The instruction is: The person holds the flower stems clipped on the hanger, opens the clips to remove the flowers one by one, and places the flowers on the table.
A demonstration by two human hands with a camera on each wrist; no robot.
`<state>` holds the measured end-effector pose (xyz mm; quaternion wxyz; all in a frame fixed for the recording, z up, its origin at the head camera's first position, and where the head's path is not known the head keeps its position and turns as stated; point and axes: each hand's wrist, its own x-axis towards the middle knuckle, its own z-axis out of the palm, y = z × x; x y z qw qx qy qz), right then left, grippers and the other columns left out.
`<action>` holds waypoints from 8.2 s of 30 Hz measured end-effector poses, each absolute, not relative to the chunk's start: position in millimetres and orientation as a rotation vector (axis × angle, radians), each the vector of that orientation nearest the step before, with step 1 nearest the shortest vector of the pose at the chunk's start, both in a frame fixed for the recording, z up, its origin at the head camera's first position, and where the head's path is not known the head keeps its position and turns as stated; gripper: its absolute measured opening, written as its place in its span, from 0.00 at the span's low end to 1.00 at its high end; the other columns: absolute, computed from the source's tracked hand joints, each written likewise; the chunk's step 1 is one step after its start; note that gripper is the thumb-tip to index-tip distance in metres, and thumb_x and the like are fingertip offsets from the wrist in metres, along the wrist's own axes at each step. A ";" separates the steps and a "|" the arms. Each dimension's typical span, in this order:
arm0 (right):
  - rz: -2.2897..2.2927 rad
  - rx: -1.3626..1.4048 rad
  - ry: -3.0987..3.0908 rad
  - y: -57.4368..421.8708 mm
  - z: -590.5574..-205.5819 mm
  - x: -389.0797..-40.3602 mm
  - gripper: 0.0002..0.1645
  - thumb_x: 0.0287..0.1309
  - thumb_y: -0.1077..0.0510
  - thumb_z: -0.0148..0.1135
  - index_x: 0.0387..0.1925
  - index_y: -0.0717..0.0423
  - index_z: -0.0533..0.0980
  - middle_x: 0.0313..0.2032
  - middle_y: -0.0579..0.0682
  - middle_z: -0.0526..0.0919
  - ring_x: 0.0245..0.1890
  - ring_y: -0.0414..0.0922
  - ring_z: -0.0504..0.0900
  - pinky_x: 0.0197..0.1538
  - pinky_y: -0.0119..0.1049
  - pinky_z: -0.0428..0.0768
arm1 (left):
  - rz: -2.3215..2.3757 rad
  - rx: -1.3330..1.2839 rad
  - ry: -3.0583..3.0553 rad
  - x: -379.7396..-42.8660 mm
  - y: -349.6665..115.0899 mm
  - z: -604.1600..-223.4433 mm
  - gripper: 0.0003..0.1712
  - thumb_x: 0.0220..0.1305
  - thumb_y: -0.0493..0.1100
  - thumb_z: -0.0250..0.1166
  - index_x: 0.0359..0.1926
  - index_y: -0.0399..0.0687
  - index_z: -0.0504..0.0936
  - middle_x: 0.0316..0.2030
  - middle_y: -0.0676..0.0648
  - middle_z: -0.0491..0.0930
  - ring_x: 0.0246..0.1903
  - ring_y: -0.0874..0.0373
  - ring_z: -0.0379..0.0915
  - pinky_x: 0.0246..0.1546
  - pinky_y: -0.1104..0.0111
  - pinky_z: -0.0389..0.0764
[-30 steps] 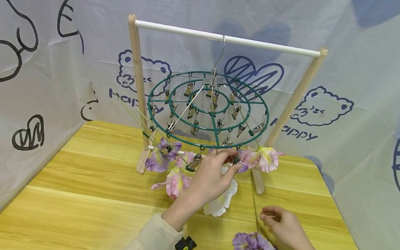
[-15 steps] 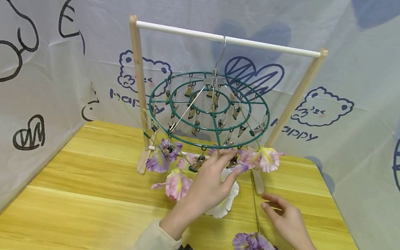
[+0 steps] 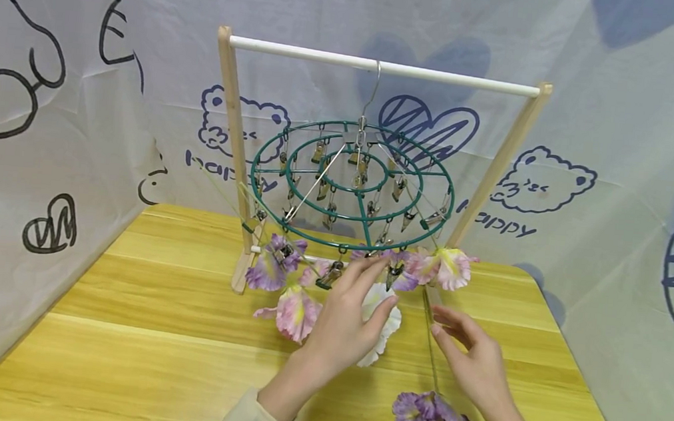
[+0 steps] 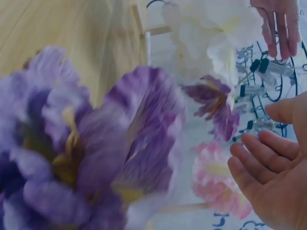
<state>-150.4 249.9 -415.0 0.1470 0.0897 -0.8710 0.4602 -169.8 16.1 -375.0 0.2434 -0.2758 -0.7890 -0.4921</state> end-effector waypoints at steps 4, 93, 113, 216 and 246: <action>1.367 0.331 -2.418 242.2 -412.5 -152.5 0.19 0.72 0.62 0.64 0.61 0.62 0.79 0.57 0.56 0.85 0.53 0.43 0.85 0.56 0.20 0.79 | -1.369 -0.769 -2.079 -165.1 11.8 -376.6 0.30 0.70 0.38 0.68 0.71 0.39 0.73 0.63 0.41 0.75 0.63 0.49 0.75 0.67 0.60 0.77; 1.045 1.007 -2.448 141.0 -396.9 -202.7 0.11 0.65 0.66 0.69 0.49 0.60 0.86 0.45 0.51 0.90 0.45 0.48 0.89 0.49 0.43 0.89 | -1.050 -0.593 -1.990 -175.5 -37.7 -375.7 0.19 0.61 0.31 0.75 0.53 0.31 0.84 0.48 0.38 0.85 0.48 0.46 0.85 0.48 0.64 0.89; 1.098 1.000 -2.528 151.8 -393.5 -197.8 0.11 0.69 0.67 0.65 0.50 0.60 0.86 0.41 0.49 0.90 0.40 0.43 0.89 0.44 0.32 0.88 | -1.276 -0.540 -2.176 -176.7 -46.7 -373.1 0.12 0.67 0.31 0.69 0.51 0.34 0.85 0.43 0.41 0.86 0.36 0.53 0.85 0.36 0.71 0.88; 1.000 1.031 -2.444 170.0 -402.7 -187.8 0.10 0.61 0.72 0.69 0.42 0.61 0.87 0.35 0.48 0.90 0.34 0.40 0.88 0.41 0.34 0.88 | -1.426 -0.510 -2.088 -176.7 -53.2 -375.9 0.11 0.61 0.22 0.67 0.44 0.34 0.84 0.40 0.41 0.86 0.38 0.51 0.85 0.36 0.69 0.88; 1.059 0.996 -2.508 194.2 -412.9 -177.0 0.10 0.63 0.73 0.66 0.44 0.63 0.86 0.38 0.48 0.90 0.35 0.41 0.88 0.38 0.31 0.88 | -1.450 -0.482 -2.077 -178.0 -55.2 -373.9 0.11 0.62 0.24 0.68 0.46 0.32 0.84 0.45 0.39 0.86 0.39 0.50 0.85 0.39 0.69 0.88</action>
